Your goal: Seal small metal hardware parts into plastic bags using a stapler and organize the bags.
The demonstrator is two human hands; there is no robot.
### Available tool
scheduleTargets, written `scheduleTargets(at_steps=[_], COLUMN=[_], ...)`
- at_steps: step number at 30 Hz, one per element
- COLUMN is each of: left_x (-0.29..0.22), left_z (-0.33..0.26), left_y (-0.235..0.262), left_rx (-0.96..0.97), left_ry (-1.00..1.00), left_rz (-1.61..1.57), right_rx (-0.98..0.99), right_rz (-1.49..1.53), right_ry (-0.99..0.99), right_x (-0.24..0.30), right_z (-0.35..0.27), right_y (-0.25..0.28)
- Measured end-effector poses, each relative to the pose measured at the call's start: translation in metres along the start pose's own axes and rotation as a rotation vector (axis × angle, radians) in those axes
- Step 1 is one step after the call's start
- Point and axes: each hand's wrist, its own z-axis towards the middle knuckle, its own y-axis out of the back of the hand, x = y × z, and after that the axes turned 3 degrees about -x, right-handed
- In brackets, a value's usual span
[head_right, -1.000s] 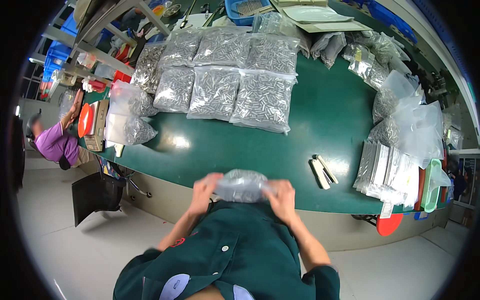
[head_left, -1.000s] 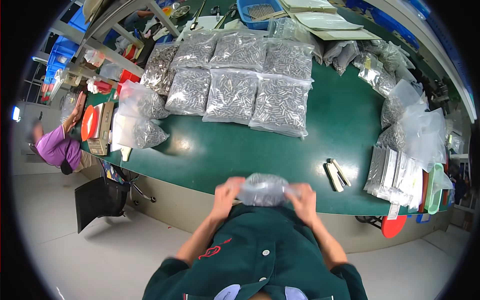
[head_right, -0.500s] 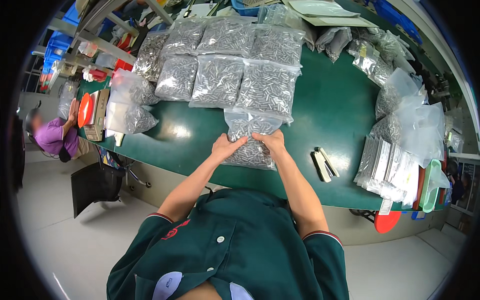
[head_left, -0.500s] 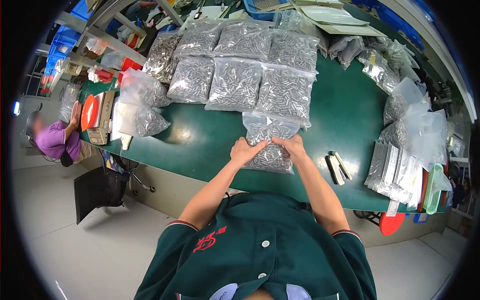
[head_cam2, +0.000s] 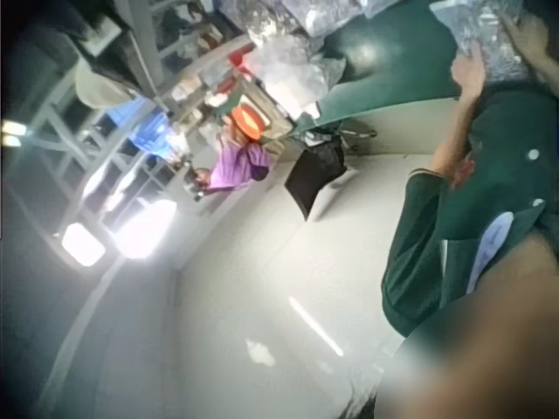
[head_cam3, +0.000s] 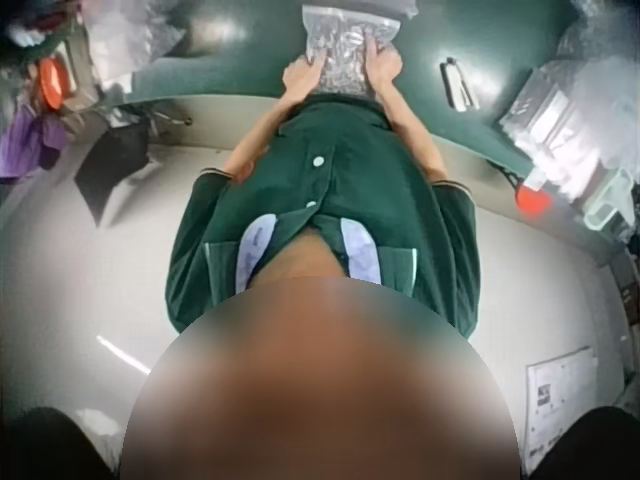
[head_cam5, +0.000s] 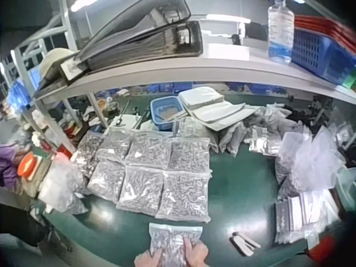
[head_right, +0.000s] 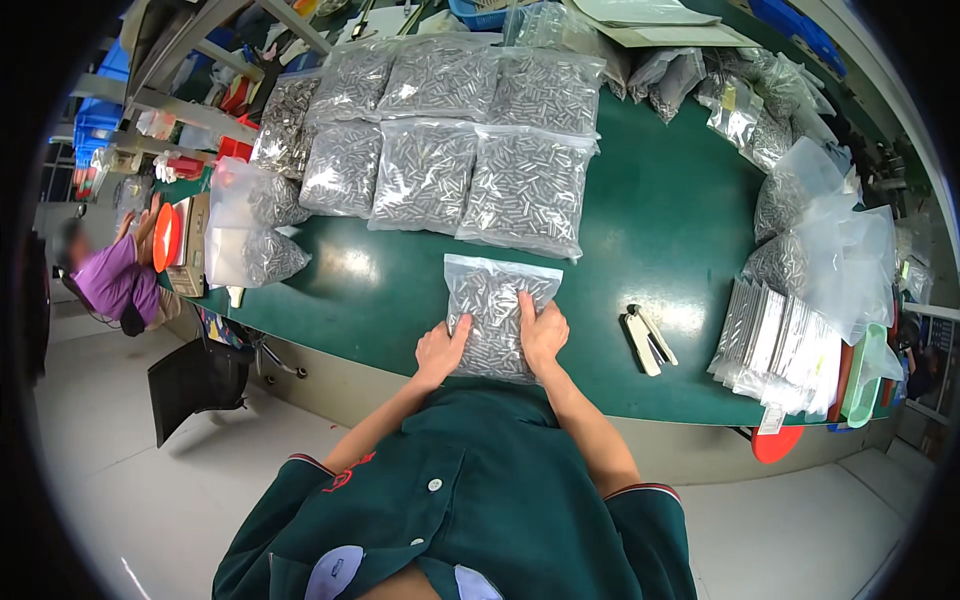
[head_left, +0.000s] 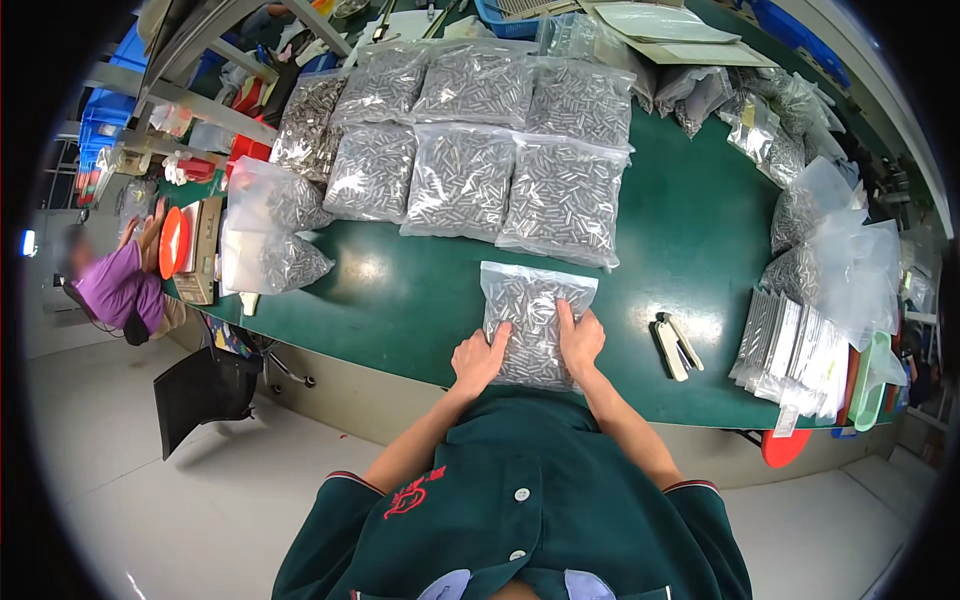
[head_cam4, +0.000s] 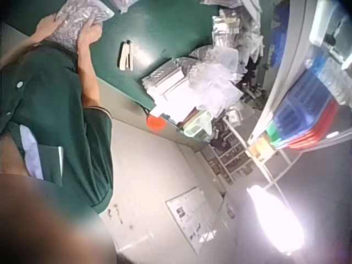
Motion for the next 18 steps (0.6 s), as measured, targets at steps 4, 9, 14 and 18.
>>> scheduleTargets(at_steps=[4,9,14,18], left_x=[0.015,0.018,-0.063,-0.137], left_z=[-0.004,-0.022,-0.021,0.046], left_y=[-0.012,-0.001,0.076,0.119], left_rx=[-0.13,-0.13,-0.117,-0.207], left_ry=[-0.189,-0.277,-0.411,-0.614], left_rz=[-0.157,-0.388,-0.504,-0.527], right_rx=[-0.077,-0.039,-0.079,-0.129], right_rz=[0.192,0.235,0.51,0.497], right_ry=[0.07,0.097,0.161,0.192], right_x=[-0.011,-0.01,0.064,0.132], right_z=[-0.008,-0.035,-0.009,0.082], right_y=[0.007,0.032,0.112,0.135])
